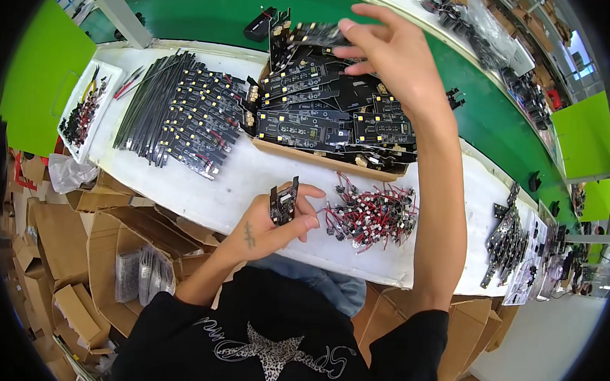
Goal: The person assembles components and connects wires on electronic circuit boards by hand.
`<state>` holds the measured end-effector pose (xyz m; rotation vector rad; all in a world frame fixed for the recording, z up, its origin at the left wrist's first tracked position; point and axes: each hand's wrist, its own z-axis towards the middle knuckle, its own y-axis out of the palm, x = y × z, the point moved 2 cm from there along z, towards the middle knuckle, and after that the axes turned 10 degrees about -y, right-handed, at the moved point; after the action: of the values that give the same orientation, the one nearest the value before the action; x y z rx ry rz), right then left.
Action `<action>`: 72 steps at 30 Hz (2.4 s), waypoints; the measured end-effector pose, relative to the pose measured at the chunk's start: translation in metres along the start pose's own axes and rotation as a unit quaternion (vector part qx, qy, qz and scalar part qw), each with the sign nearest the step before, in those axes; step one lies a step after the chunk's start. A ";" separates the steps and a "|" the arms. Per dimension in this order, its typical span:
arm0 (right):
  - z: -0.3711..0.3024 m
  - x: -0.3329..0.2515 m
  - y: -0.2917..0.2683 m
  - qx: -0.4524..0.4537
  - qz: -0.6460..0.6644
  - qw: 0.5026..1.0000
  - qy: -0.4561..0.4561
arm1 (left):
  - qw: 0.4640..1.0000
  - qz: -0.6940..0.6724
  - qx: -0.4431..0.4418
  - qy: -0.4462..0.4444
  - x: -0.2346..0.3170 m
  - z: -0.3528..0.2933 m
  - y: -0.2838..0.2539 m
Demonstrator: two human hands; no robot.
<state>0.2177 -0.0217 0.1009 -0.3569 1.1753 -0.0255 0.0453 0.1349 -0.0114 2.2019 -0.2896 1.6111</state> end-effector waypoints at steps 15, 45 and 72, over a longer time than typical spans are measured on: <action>-0.087 -0.011 -0.063 0.103 -0.056 0.993 -0.016 | 0.930 0.241 0.139 0.239 0.123 0.002 -0.038; -0.218 0.023 -0.131 0.264 0.026 0.963 0.047 | 0.709 0.663 -0.018 0.239 0.167 0.210 0.008; -0.307 0.102 -0.303 0.245 -0.595 0.704 0.302 | 0.806 0.406 -0.173 0.395 0.127 -0.032 0.130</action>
<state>0.0298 -0.4081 -0.0073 -0.6004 1.3199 -1.6868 0.0075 0.0400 0.1416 0.9767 -1.2517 2.4694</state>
